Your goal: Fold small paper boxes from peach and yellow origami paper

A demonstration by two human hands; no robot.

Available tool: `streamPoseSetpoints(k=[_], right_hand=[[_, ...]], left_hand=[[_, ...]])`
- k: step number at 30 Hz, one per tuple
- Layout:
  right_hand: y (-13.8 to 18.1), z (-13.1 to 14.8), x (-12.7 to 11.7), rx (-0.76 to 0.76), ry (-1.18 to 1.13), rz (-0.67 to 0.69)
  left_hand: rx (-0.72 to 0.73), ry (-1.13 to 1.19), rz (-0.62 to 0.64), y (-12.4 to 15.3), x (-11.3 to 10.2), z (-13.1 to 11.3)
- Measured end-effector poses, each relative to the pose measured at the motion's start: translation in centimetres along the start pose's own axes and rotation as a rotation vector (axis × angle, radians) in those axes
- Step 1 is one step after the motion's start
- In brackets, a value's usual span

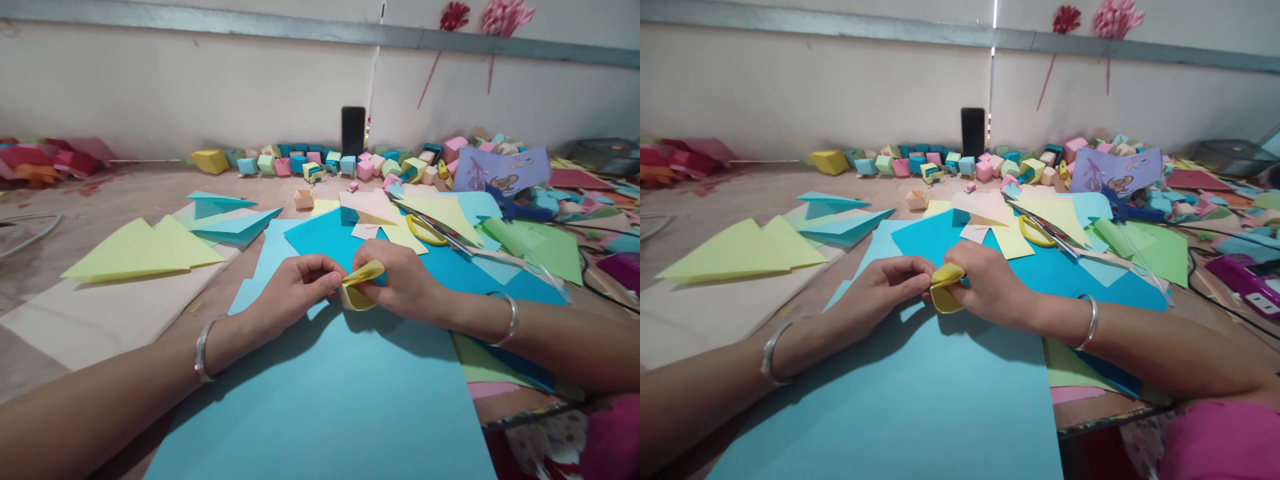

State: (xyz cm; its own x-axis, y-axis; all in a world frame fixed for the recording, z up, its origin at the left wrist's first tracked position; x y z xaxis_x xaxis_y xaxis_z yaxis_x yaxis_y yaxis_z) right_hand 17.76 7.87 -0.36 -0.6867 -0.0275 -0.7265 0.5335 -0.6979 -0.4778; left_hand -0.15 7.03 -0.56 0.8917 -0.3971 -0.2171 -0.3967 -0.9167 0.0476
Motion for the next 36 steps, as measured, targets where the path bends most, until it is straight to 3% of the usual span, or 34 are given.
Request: streamPoseSetpoints(k=[9, 19, 23, 29, 36], right_hand=[[-0.1, -0.3, -0.1, 0.040, -0.081, 0.005], [-0.2, 0.0, 0.1, 0.105, -0.040, 0.051], [-0.5, -0.2, 0.0, 0.122, -0.032, 0.066], [-0.2, -0.3, 0.4, 0.107, -0.040, 0.094], [-0.2, -0.1, 0.3, 0.121, -0.055, 0.086]], left_hand=[[0.024, 0.090, 0.014, 0.1, 0.0, 0.0], [0.038, -0.031, -0.015, -0.1, 0.1, 0.4], [0.185, -0.104, -0.135, 0.4, 0.0, -0.4], [0.404, -0.428, -0.163, 1.3, 0.6, -0.9], [0.235, -0.344, -0.226, 0.6, 0.0, -0.3]])
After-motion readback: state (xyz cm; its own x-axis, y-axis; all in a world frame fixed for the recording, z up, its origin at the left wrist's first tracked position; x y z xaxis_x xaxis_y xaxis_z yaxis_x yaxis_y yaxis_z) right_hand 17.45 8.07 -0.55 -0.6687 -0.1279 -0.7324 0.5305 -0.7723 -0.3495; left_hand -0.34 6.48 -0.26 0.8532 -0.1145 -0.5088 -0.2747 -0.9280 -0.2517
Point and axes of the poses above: each hand's wrist, its own y-axis away from the middle knuckle, its own x-axis out of the palm, z = x × y, the point moved 2 cm from there along -y, towards the middle knuckle, and after that the axes turned 1 degree about z, right-handed, at the moved point
